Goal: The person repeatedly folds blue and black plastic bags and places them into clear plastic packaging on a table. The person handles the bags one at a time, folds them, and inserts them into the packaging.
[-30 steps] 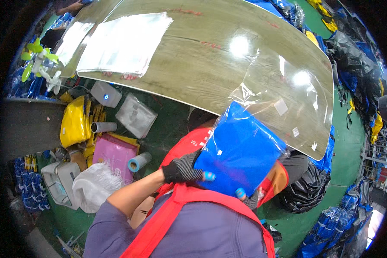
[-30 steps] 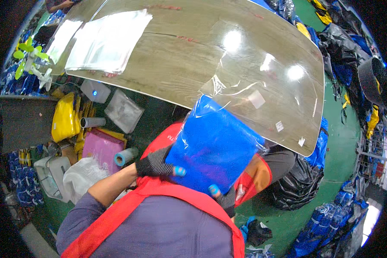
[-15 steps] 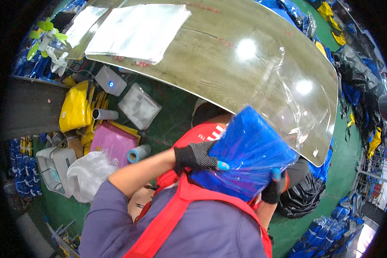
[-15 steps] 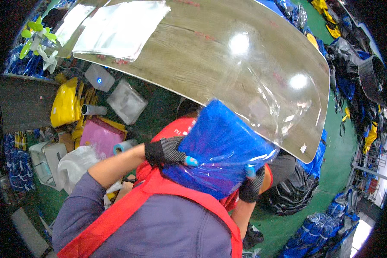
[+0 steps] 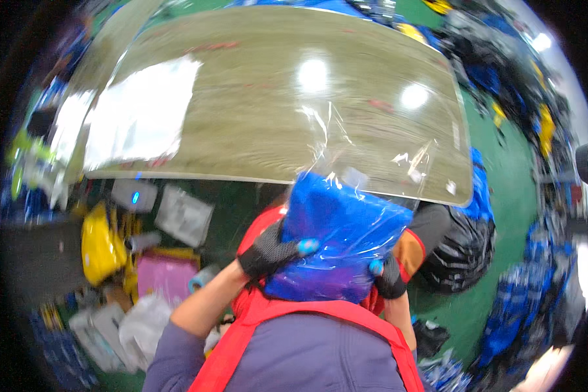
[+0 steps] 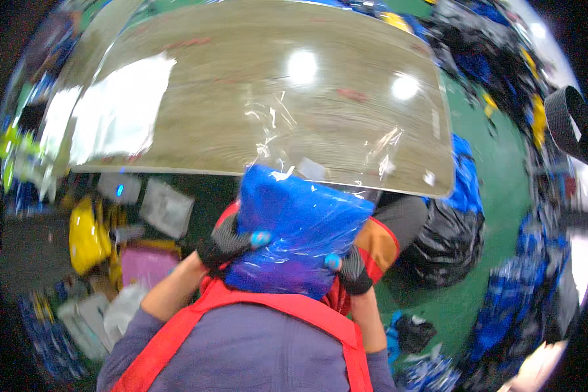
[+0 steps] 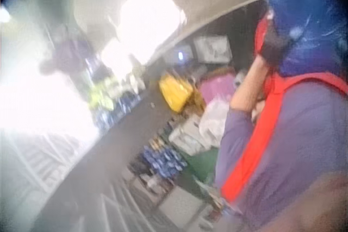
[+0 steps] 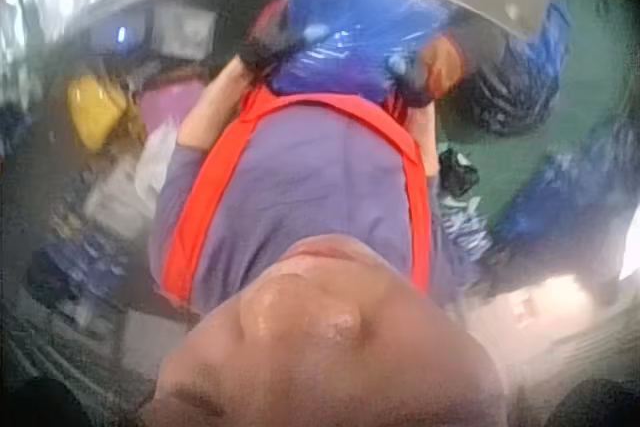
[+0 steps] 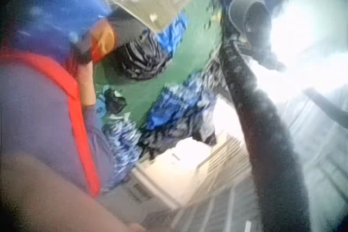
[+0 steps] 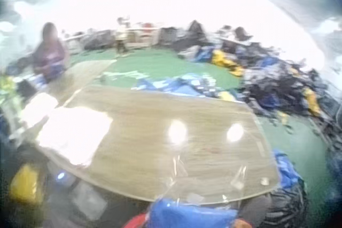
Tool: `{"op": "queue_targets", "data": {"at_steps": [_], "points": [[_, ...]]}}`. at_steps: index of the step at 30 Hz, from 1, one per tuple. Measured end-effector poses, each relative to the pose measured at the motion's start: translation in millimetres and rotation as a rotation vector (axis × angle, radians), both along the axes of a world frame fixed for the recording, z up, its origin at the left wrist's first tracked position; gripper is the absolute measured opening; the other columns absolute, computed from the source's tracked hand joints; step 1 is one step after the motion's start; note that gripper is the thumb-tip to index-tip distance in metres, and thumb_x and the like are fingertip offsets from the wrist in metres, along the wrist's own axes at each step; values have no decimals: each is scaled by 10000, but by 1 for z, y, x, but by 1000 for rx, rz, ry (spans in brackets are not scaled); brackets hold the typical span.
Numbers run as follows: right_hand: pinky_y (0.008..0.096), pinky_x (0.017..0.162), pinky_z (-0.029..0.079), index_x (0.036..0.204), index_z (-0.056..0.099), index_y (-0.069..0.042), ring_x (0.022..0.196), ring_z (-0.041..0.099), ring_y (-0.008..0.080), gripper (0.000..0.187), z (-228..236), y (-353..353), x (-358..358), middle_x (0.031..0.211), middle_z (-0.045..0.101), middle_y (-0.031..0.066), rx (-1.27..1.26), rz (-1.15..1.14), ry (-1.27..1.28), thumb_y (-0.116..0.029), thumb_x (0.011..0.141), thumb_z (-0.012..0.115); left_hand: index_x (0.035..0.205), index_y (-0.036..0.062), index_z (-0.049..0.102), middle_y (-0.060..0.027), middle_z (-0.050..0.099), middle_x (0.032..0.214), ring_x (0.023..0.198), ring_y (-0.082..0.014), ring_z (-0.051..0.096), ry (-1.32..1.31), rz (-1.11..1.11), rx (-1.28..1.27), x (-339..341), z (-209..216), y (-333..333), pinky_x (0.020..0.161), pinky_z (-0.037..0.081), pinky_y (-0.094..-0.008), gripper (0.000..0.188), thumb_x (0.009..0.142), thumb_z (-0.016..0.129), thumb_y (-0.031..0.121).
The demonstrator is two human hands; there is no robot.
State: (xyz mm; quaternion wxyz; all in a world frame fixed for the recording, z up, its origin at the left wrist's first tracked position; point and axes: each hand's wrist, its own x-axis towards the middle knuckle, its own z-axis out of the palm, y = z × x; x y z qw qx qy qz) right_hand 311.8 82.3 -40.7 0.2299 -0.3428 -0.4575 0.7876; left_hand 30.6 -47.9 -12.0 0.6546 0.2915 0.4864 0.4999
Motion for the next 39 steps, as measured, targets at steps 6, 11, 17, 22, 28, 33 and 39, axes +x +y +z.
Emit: {"op": "queue_targets", "data": {"at_steps": [6,11,17,22,28,33,39], "points": [[358,1001,414,1365,417,30,1182,509,194,747,2,-26,-1,1299,540,115,-11,29,-277,-341,808,749,1316,28,506,-95,618,1176,1070,-198,581,-82,386,18,-10,3,10,940,463,-345,600,840,727,317],[351,957,453,1300,506,-29,1120,558,205,698,13,-46,-17,1217,599,120,269,-118,-173,-456,798,736,1231,28,558,-79,638,1096,931,-179,607,116,444,-149,-2,-46,13,834,503,-343,548,860,687,410],[350,888,502,1207,598,-15,987,640,225,652,8,-35,-8,1074,670,143,-25,63,-362,-519,806,696,1251,-5,537,-126,630,1114,967,-211,619,271,157,-258,-6,-38,16,833,521,-360,605,886,629,469],[322,612,497,974,646,-38,679,608,157,561,22,12,-4,814,653,64,156,528,-518,-582,836,630,1144,20,557,-108,634,1039,927,-186,609,-44,378,-20,-10,-15,29,766,527,-313,344,882,653,223],[317,715,519,1148,594,-37,806,624,167,554,32,23,-27,933,665,80,98,-18,-184,-499,849,649,1230,11,540,-92,613,1141,980,-183,603,137,122,-160,0,-15,26,851,502,-327,464,886,657,301],[344,963,452,1308,498,0,1080,583,223,671,33,4,-26,1216,601,119,-107,-94,55,-426,830,698,1252,30,543,-77,628,1138,971,-187,606,94,240,-166,0,1,23,869,497,-346,525,836,725,293],[304,818,521,1173,587,7,936,617,149,528,58,16,-27,1056,650,84,93,54,-158,-413,861,663,1203,56,571,-65,643,1076,889,-173,621,-132,403,-128,-4,2,21,796,520,-317,424,880,689,304]]}}
